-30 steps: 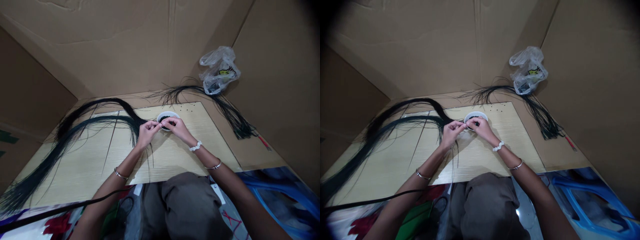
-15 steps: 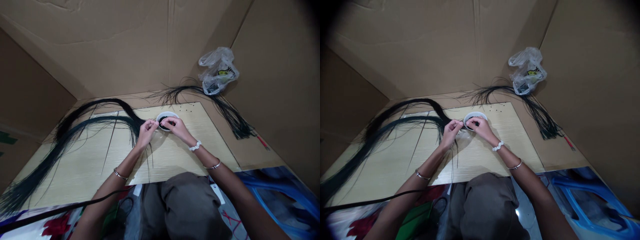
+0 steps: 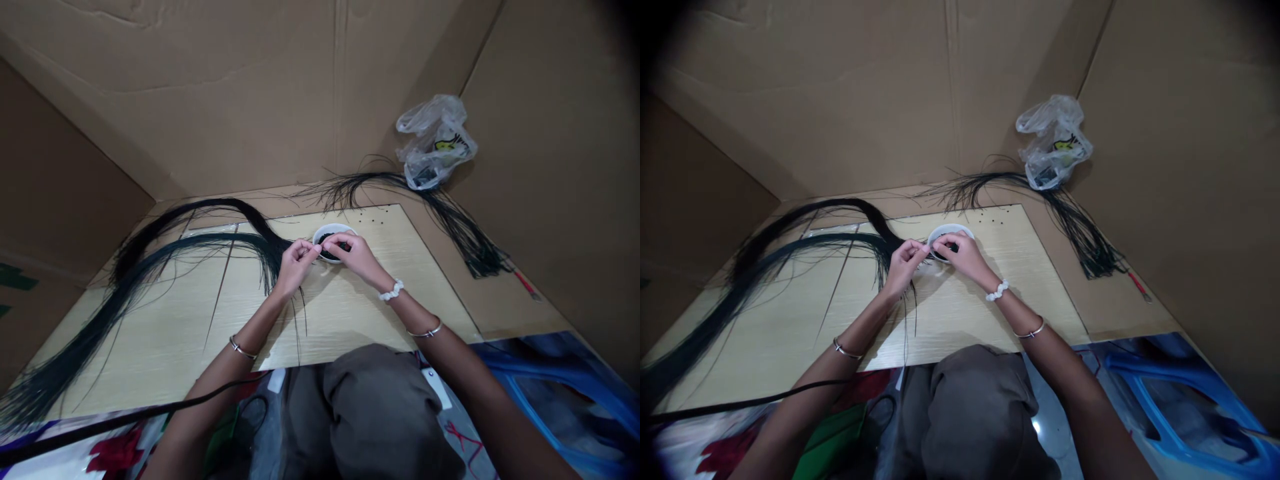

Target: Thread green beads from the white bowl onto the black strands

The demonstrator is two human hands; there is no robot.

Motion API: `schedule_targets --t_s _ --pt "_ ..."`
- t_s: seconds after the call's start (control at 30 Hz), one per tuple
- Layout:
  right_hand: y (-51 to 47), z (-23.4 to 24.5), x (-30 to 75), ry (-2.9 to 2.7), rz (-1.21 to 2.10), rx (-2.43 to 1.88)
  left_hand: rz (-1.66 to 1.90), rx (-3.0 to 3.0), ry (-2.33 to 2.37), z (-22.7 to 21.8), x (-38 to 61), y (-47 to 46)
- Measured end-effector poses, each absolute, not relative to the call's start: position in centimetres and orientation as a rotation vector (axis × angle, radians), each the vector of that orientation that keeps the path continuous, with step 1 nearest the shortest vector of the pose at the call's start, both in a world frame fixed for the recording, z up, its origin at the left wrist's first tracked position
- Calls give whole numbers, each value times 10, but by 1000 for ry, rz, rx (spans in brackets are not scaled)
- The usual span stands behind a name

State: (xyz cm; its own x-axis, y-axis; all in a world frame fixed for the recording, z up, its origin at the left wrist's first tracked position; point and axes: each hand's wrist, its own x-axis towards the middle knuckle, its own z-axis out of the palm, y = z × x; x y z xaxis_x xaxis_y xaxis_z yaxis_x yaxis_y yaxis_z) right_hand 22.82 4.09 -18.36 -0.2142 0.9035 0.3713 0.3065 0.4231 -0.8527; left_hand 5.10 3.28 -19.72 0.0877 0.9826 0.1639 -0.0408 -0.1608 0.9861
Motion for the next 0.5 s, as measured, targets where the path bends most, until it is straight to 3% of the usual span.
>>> schedule_targets --t_s 0.5 --pt "49 -194 234 -1625 819 -1149 1202 1320 974 -205 45 42"
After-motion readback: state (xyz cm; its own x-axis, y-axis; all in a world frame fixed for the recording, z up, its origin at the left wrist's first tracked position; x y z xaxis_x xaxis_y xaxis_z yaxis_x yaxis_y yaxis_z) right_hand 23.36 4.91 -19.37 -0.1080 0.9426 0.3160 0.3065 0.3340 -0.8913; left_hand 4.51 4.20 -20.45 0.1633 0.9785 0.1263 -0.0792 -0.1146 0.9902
